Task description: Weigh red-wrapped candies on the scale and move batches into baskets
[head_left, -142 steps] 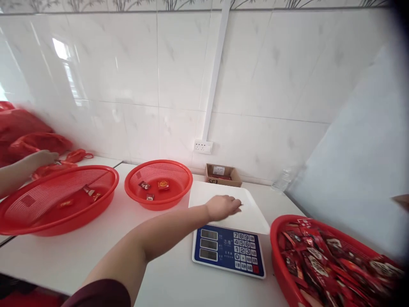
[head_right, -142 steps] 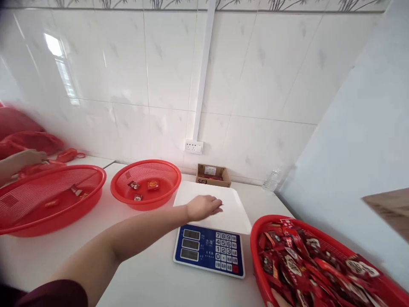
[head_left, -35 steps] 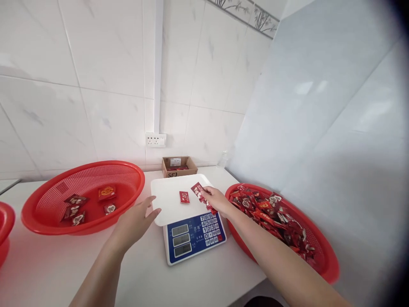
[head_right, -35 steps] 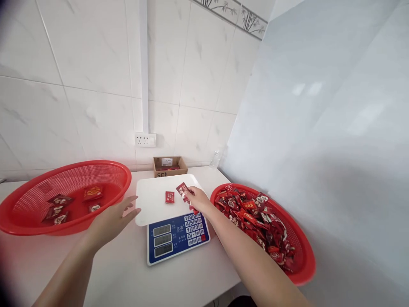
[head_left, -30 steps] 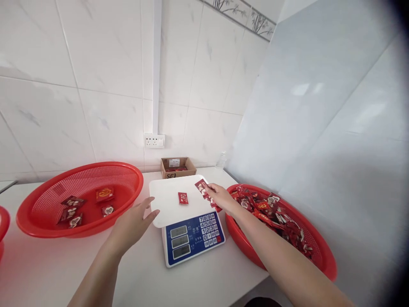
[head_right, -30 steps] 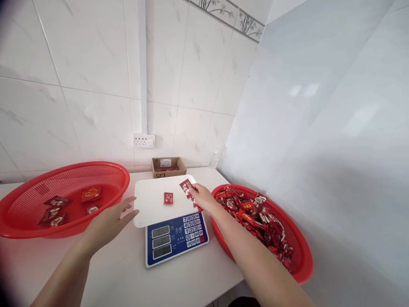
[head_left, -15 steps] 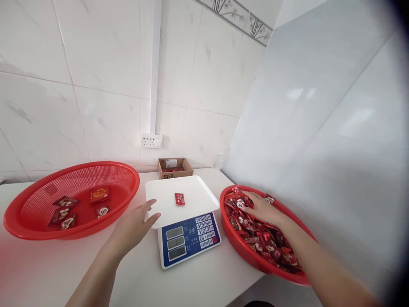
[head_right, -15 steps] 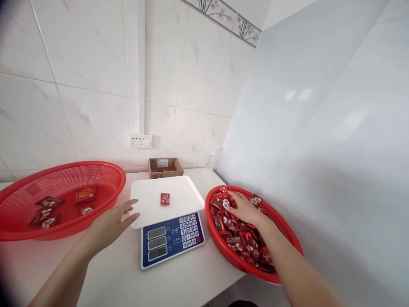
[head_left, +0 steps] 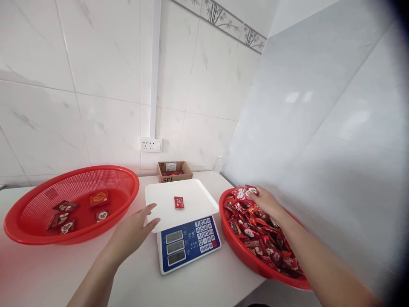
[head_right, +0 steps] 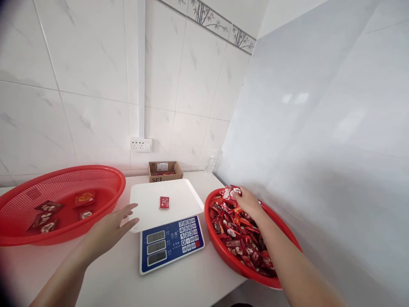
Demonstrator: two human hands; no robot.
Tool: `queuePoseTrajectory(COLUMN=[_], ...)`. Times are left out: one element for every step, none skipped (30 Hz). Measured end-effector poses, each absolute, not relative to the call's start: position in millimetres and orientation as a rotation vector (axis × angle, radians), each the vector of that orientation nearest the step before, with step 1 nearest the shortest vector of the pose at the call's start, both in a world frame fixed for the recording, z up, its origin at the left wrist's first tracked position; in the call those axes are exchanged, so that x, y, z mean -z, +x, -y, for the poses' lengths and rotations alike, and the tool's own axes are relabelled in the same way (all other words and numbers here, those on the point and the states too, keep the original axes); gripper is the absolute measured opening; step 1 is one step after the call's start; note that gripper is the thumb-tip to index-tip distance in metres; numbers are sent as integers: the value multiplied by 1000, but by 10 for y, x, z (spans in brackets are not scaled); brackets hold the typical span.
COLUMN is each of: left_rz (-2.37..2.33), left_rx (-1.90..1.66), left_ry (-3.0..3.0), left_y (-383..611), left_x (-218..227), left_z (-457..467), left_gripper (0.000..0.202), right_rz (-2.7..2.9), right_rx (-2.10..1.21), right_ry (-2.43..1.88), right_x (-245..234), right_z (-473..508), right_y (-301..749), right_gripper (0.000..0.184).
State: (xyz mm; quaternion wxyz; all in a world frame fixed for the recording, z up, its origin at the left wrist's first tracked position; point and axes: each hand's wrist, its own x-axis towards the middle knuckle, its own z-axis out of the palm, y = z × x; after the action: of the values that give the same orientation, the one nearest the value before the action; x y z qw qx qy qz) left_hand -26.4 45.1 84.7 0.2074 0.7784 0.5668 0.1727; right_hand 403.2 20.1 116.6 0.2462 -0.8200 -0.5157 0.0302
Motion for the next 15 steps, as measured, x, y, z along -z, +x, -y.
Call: queuePoseTrajectory(left_rz=[-1574,-1571,-1569,-1566,-1558,-1548,-1537,-1525,-1517,-1515,-1518,-1522,-1526,-1529,-1529], left_rx=[-485,-487,-489,-492,-497,-503,-511,-519,-527,-534,-541,-550,-561,-572,-583], left_ry=[2168,2168,2169,2170,2173,2177,2180,2183,2185,2182,2176,2171,2167,2165,2165], left_y=[-258,-252,-247,-242,-237,-234,-231,-230,-230,-232,-237,-244,-253,-264,-277], left_x=[-846,-846,-847,-849,-854,-861,-871,-881,-892,-903,-914,-922,-928,-931,-933], left_z=[-456,-457,-456,-452,-445,-435,-423,-411,-399,-388,-379,-373,-369,-367,-366], left_gripper=[53,52,52,51,51,50,49,49,48,48,48,47,47,47,47], right_rz=[1380,1363,1343,1317,1285,1252,1222,1203,1199,1212,1231,1256,1284,1314,1346], right_rx=[-102,-121,-151,-198,-260,-326,-397,-465,-522,-564,-602,-636,-660,-673,-677], right_ry=[-2215,-2192,-2161,-2121,-2071,-2015,-1957,-1902,-1853,-1817,-1785,-1759,-1740,-1728,-1725], right_x=[-1180,-1185,-1183,-1177,-1167,-1156,-1144,-1129,-1112,-1091,-1065,-1035,-1000,-962,-921], right_z=[-190,-182,-178,-181,-191,-211,-241,-281,-329,-384,-444,-507,-570,-632,-690], right_y=[4024,4005,3975,3933,3880,3816,3744,3663,3576,3485,3392,3300,3210,3125,3047], right_gripper=[37,38,40,41,40,39,38,35,33,31,30,30,30,29,29])
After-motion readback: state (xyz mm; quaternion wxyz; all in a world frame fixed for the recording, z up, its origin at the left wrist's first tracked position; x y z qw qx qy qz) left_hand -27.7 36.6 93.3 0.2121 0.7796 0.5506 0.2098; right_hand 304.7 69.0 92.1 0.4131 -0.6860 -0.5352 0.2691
